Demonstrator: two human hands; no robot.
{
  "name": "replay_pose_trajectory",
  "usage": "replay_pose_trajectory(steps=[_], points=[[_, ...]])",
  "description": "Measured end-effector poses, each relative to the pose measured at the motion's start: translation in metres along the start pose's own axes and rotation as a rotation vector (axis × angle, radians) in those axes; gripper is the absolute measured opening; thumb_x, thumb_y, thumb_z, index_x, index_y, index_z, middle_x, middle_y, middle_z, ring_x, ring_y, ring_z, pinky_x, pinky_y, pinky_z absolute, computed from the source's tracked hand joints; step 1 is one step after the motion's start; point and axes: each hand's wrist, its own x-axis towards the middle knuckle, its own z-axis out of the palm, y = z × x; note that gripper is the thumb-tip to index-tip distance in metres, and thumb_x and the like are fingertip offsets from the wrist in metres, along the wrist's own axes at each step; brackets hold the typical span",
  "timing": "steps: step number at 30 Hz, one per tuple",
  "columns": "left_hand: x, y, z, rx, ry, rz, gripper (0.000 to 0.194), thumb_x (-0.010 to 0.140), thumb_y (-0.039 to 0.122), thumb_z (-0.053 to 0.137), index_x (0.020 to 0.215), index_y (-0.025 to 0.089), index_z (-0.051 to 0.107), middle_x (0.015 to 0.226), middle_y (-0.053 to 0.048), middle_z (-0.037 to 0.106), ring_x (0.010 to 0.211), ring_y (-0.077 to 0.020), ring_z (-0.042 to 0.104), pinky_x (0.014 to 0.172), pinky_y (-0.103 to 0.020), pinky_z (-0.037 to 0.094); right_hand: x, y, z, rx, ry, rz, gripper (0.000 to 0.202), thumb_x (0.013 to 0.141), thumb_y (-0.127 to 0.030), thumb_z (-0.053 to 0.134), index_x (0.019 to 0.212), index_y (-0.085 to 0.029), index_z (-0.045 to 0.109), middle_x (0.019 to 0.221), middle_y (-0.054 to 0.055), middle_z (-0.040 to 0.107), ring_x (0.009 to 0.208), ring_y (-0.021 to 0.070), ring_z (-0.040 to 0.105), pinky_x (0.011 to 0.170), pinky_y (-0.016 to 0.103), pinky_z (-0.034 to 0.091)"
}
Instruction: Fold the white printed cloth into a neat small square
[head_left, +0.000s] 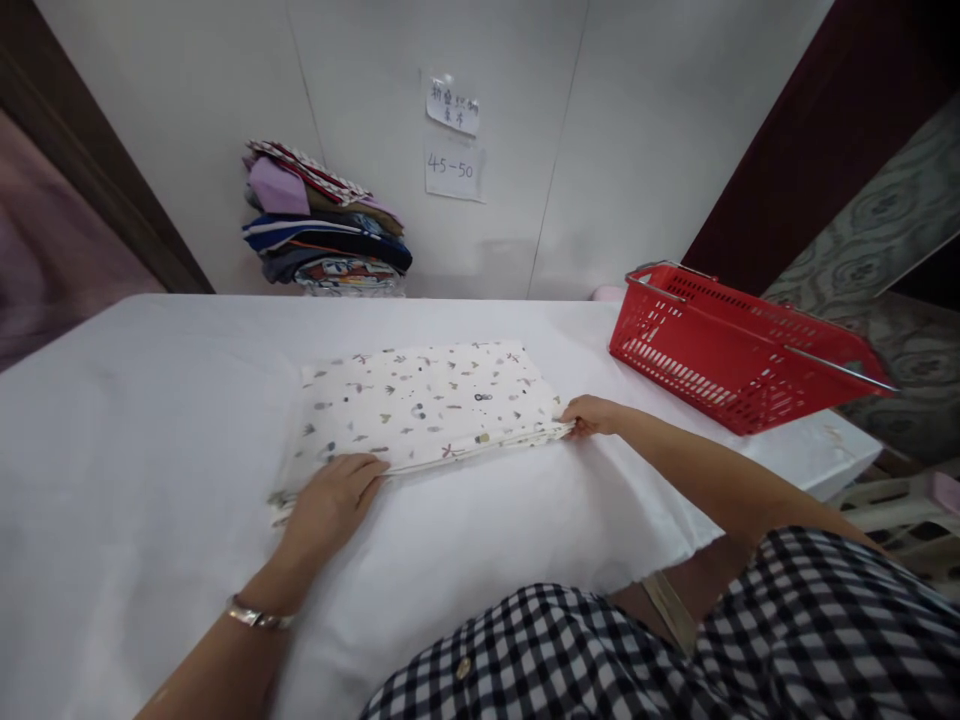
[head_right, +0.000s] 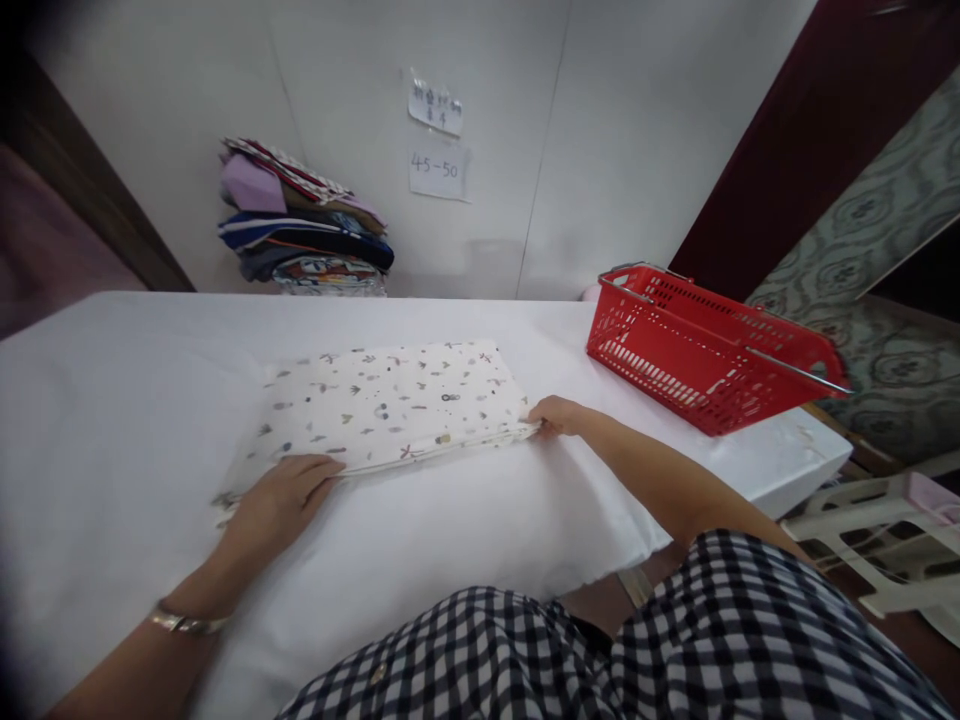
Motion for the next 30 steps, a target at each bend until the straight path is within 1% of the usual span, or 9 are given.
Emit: replay_pose_trajectory(steps=[5, 7, 9, 12, 14, 16, 19, 25, 30], points=[[0.0, 0.004, -0.001, -0.008, -0.01, -0.037, 0.029, 0.089, 0.032, 0.038, 0.097, 0.022, 0.064, 0.099, -0.006, 0.067, 0.093, -0.0218, 0.06, 0.082, -0.038, 0.049, 0.002, 0.012, 0.003, 0.028, 0.011, -0.062, 0.017, 0.071, -0.013, 0.066, 0.079, -0.015, 0.052, 0.066, 0.003, 0.066, 0.058, 0.0134, 0.062, 0.055, 0.022, 0.052], [0.0, 0.007, -0.004, 0.006, -0.014, -0.041, 0.028, 0.087, 0.028, 0.04, 0.098, 0.021, 0.064, 0.1, -0.007, 0.067, 0.094, -0.0227, 0.06, 0.083, -0.039, 0.049, 0.002, 0.016, 0.003, -0.003, 0.025, -0.073, 0.021, 0.072, -0.016, 0.066, 0.088, -0.015, 0.053, 0.069, 0.004, 0.066, 0.058, 0.0152, 0.063, 0.054, 0.025, 0.052], [-0.001, 0.008, -0.006, 0.024, -0.012, -0.047, 0.027, 0.085, 0.024, 0.041, 0.099, 0.021, 0.064, 0.101, -0.008, 0.066, 0.095, -0.0238, 0.059, 0.084, -0.04, 0.048, 0.001, 0.02, 0.004, -0.152, 0.122, -0.121, 0.034, 0.073, -0.022, 0.067, 0.104, -0.015, 0.053, 0.077, 0.006, 0.068, 0.066, 0.0187, 0.065, 0.059, 0.029, 0.053], [-0.002, 0.011, -0.008, 0.04, 0.002, -0.062, 0.028, 0.083, 0.018, 0.041, 0.1, 0.019, 0.064, 0.102, -0.009, 0.065, 0.096, -0.0245, 0.058, 0.085, -0.042, 0.047, -0.006, 0.025, 0.013, -0.576, 0.429, -0.409, 0.048, 0.077, -0.029, 0.065, 0.122, -0.018, 0.05, 0.108, 0.012, 0.065, 0.1, 0.0256, 0.061, 0.086, 0.038, 0.049], [-0.002, 0.014, -0.009, 0.045, 0.001, -0.071, 0.029, 0.082, 0.015, 0.042, 0.101, 0.019, 0.063, 0.102, -0.009, 0.065, 0.097, -0.0244, 0.057, 0.086, -0.042, 0.046, -0.012, 0.028, 0.025, -0.807, 0.505, -0.718, 0.045, 0.083, -0.031, 0.057, 0.127, -0.019, 0.05, 0.128, 0.012, 0.054, 0.122, 0.027, 0.046, 0.103, 0.042, 0.036], [-0.003, 0.017, -0.011, 0.049, -0.014, -0.083, 0.03, 0.08, 0.012, 0.043, 0.102, 0.019, 0.063, 0.104, -0.009, 0.064, 0.099, -0.0241, 0.057, 0.086, -0.041, 0.046, -0.017, 0.033, 0.04, -0.96, 0.387, -0.966, 0.045, 0.089, -0.033, 0.048, 0.132, -0.02, 0.047, 0.14, 0.01, 0.045, 0.133, 0.026, 0.034, 0.11, 0.044, 0.025], [-0.004, 0.022, -0.017, 0.062, -0.063, -0.117, 0.034, 0.077, 0.006, 0.045, 0.102, 0.019, 0.063, 0.104, -0.009, 0.065, 0.1, -0.0231, 0.056, 0.085, -0.04, 0.045, -0.016, 0.046, 0.061, -1.104, 0.185, -1.061, 0.049, 0.092, -0.039, 0.04, 0.139, -0.024, 0.039, 0.146, 0.007, 0.037, 0.137, 0.0238, 0.027, 0.112, 0.047, 0.02], [-0.021, 0.017, -0.036, 0.132, -0.096, -0.283, 0.037, 0.078, 0.003, 0.044, 0.102, 0.021, 0.065, 0.104, -0.007, 0.066, 0.102, -0.0225, 0.056, 0.086, -0.04, 0.045, 0.009, 0.076, 0.064, -1.154, 0.203, -1.104, 0.055, 0.092, -0.046, 0.037, 0.144, -0.03, 0.03, 0.148, 0.004, 0.03, 0.137, 0.0238, 0.026, 0.112, 0.05, 0.019], [-0.045, 0.009, -0.05, 0.056, -0.022, -0.511, 0.037, 0.073, 0.006, 0.047, 0.102, 0.02, 0.065, 0.11, -0.007, 0.064, 0.106, -0.0227, 0.055, 0.092, -0.04, 0.044, 0.015, 0.076, 0.058, -1.128, 0.185, -1.148, 0.056, 0.091, -0.047, 0.039, 0.144, -0.033, 0.028, 0.149, 0.003, 0.029, 0.137, 0.027, 0.026, 0.11, 0.053, 0.024]])
